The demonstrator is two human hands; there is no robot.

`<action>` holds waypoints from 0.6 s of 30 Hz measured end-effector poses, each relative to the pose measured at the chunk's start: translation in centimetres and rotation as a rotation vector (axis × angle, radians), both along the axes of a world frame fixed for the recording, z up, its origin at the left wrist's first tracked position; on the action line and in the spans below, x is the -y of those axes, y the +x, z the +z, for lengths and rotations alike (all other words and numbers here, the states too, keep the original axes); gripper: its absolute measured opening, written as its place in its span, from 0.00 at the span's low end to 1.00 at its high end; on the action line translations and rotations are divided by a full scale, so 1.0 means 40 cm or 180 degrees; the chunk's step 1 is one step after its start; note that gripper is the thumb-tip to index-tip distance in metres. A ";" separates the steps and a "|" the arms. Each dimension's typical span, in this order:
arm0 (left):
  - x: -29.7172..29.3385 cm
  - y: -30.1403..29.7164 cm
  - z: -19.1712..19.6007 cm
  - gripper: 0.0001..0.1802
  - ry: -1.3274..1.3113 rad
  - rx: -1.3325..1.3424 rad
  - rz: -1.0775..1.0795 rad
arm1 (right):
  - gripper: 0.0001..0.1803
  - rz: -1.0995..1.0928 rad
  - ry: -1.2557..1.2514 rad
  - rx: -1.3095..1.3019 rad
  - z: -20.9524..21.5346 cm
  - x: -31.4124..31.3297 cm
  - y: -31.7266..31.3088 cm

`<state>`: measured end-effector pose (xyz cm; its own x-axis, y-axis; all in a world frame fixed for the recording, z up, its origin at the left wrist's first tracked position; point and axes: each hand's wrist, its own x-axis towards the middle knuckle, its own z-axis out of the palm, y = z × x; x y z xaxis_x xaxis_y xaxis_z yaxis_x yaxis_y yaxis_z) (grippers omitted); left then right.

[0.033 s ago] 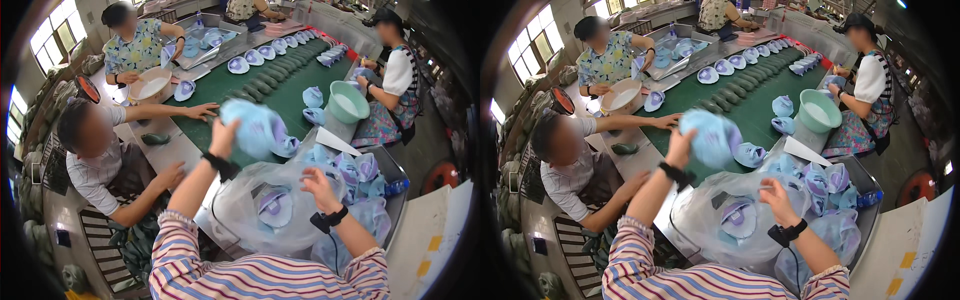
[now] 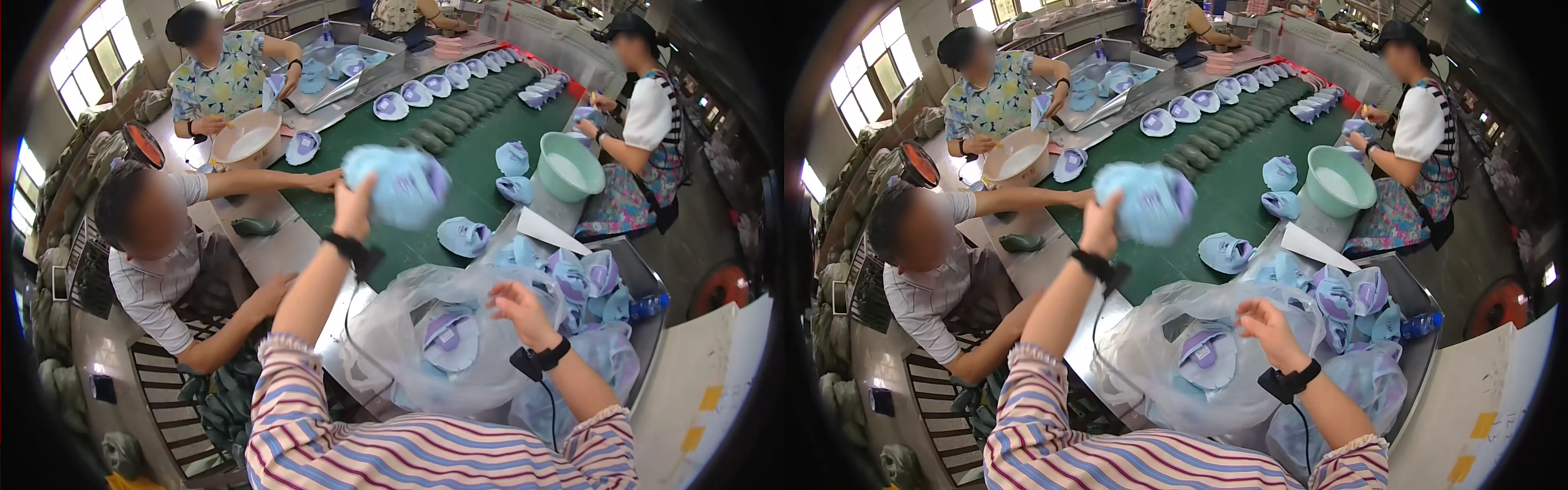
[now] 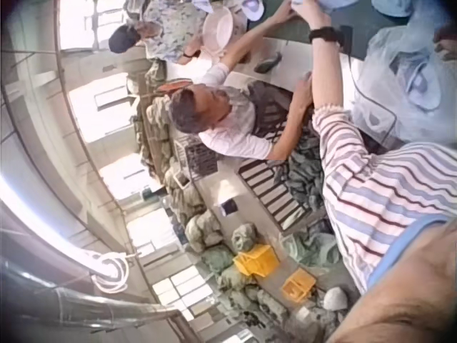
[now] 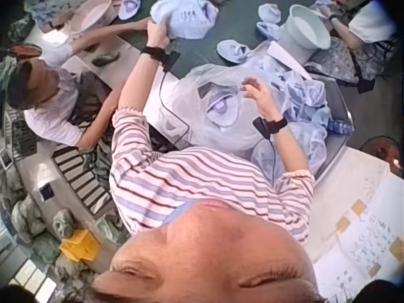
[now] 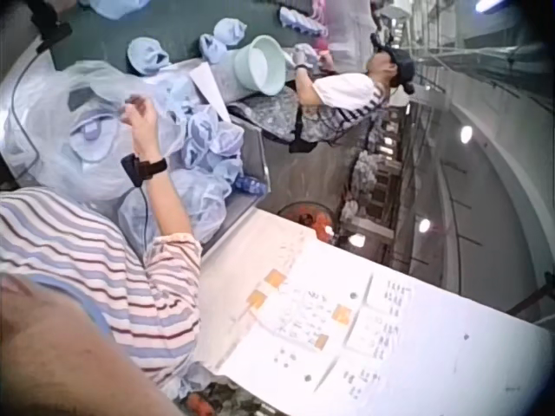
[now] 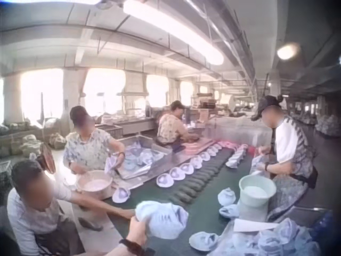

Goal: The person packs light blue and purple slippers into a clear plastic bag on a metal table. They repeatedly pick up slippers from the table and a green sack, place them into the bag, and adjust the contents.

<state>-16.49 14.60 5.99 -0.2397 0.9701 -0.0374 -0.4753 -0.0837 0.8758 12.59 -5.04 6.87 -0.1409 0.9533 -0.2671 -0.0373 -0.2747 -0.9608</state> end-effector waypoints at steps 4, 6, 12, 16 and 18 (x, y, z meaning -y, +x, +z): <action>-0.167 -0.173 0.032 0.31 -0.0869 -0.0336 -0.0560 | 0.13 0.1029 -0.0220 0.0337 -0.014 0.054 -0.010; -0.203 -0.215 -0.052 0.27 -0.0991 -0.0549 -0.0832 | 0.14 0.1684 -0.0111 0.0747 -0.025 0.074 -0.015; 0.209 0.131 0.013 0.15 -0.0030 -0.1165 -0.4046 | 0.26 0.2322 0.1149 0.2436 -0.247 0.048 0.058; 0.489 0.158 -0.158 0.18 0.2355 -0.4816 -0.4655 | 0.31 0.0947 0.1090 0.3723 -0.343 -0.064 0.086; 0.554 0.112 -0.205 0.17 0.2471 -0.5529 -0.3848 | 0.32 0.1433 0.0689 0.3459 -0.284 -0.095 0.059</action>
<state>-12.01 -7.56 -2.20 0.9174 0.3584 -0.1733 0.3966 -0.8607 0.3193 14.96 -1.26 -4.47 -0.2735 0.9161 -0.2932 0.8813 0.1165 -0.4580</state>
